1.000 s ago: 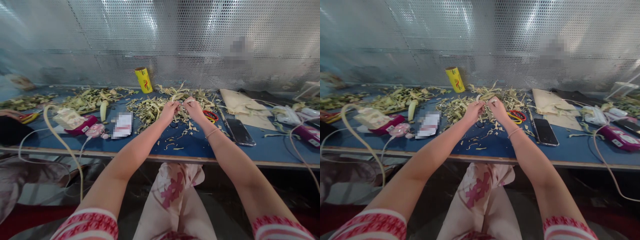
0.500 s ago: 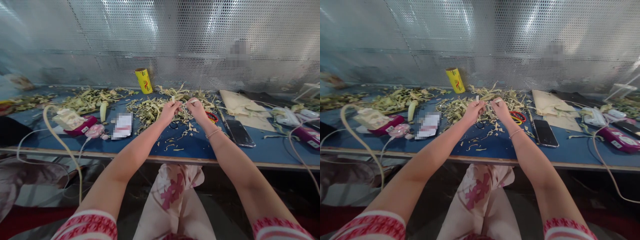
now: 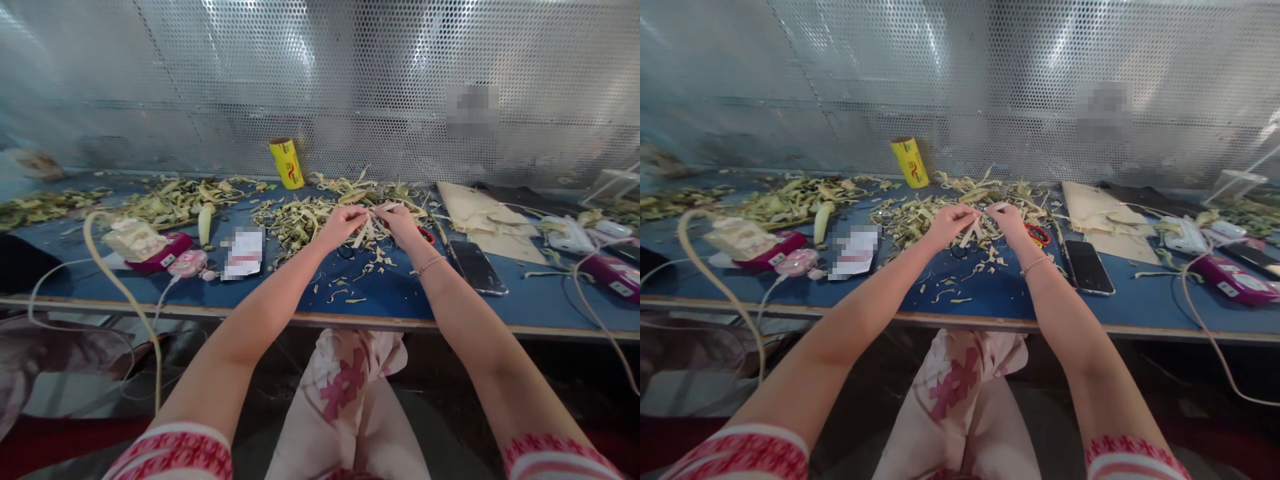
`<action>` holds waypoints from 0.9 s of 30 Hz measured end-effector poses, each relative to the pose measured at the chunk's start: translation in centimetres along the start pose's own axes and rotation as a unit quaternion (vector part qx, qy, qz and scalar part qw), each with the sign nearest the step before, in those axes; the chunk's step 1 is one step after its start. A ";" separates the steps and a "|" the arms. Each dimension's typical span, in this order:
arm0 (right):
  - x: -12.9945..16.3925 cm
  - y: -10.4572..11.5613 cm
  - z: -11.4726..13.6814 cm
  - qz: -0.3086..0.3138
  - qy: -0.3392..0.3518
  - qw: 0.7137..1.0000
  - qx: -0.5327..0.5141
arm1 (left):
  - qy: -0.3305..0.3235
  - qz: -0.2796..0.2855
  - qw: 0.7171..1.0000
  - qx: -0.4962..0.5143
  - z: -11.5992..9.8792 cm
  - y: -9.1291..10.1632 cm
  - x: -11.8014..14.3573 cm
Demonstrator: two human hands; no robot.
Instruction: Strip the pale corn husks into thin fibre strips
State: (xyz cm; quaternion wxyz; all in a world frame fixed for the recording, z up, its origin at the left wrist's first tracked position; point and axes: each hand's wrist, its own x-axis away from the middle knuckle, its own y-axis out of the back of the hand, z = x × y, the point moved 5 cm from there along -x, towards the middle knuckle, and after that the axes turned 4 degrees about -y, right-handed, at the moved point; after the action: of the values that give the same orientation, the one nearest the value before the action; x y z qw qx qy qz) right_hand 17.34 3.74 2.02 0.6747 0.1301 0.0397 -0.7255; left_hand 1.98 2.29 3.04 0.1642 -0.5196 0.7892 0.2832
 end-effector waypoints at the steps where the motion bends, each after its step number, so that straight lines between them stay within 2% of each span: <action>1: 0.1 -0.1 0.1 0.012 -0.004 1.000 -0.010 | -0.003 0.016 1.000 -0.008 -0.1 -0.2 0.1; 4: 0.3 -0.5 0.2 0.038 -0.019 0.999 -0.028 | 0.000 0.051 0.998 -0.020 -0.4 -0.6 0.2; 13: 0.3 -0.7 0.1 0.050 -0.025 0.998 -0.039 | 0.032 0.089 0.995 -0.034 0.0 -1.4 0.5; 21: 0.4 -1.0 -0.2 0.061 -0.062 0.996 -0.036 | 0.052 0.064 0.996 -0.033 -0.6 -1.1 0.5; 24: 0.3 -0.9 -0.1 0.050 -0.052 0.997 -0.026 | 0.055 0.047 0.997 -0.017 -0.6 -0.9 0.4; 27: 0.5 -0.8 0.1 0.047 -0.020 0.999 -0.004 | 0.092 0.032 0.995 0.027 0.1 -0.6 0.3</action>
State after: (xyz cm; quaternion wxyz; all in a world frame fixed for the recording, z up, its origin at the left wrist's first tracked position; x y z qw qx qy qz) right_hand 16.55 3.34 1.94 0.7090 0.1147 0.0229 -0.6954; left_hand 2.42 1.91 2.63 0.0959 -0.5133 0.8246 0.2177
